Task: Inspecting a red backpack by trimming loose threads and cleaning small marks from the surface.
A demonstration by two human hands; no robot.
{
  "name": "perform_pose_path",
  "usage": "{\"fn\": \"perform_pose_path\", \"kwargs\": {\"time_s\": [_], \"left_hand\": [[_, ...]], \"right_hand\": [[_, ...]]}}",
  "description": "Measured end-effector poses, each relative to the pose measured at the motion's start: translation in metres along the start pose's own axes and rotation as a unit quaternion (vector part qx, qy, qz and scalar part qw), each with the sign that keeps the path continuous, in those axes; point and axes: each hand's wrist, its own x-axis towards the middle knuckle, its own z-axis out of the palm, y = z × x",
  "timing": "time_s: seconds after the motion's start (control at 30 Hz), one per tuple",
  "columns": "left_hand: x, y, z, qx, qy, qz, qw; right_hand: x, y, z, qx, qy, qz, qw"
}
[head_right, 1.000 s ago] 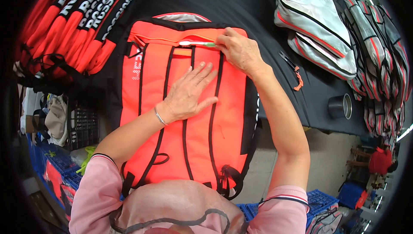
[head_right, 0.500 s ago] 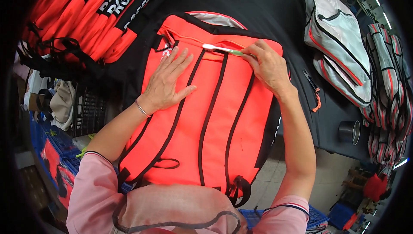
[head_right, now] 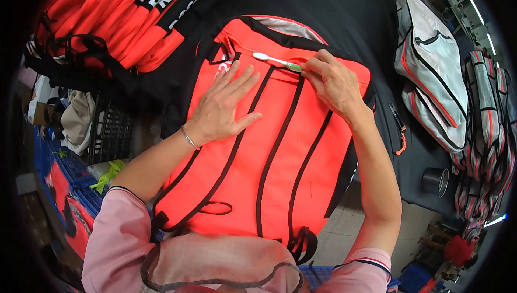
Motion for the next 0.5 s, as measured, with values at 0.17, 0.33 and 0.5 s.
{"fn": "perform_pose_path", "kwargs": {"time_s": [0.17, 0.33, 0.5], "left_hand": [[0.001, -0.001, 0.000, 0.003, 0.004, -0.007, 1.000], [-0.001, -0.003, 0.000, -0.007, 0.011, -0.001, 1.000], [0.001, -0.002, 0.000, 0.005, 0.003, -0.009, 1.000]], "right_hand": [[0.019, 0.002, 0.021, 0.023, 0.027, -0.087, 0.996], [0.011, 0.005, 0.012, 0.018, 0.020, -0.095, 0.995], [0.030, 0.003, 0.035, 0.069, 0.060, -0.166, 0.982]]}}
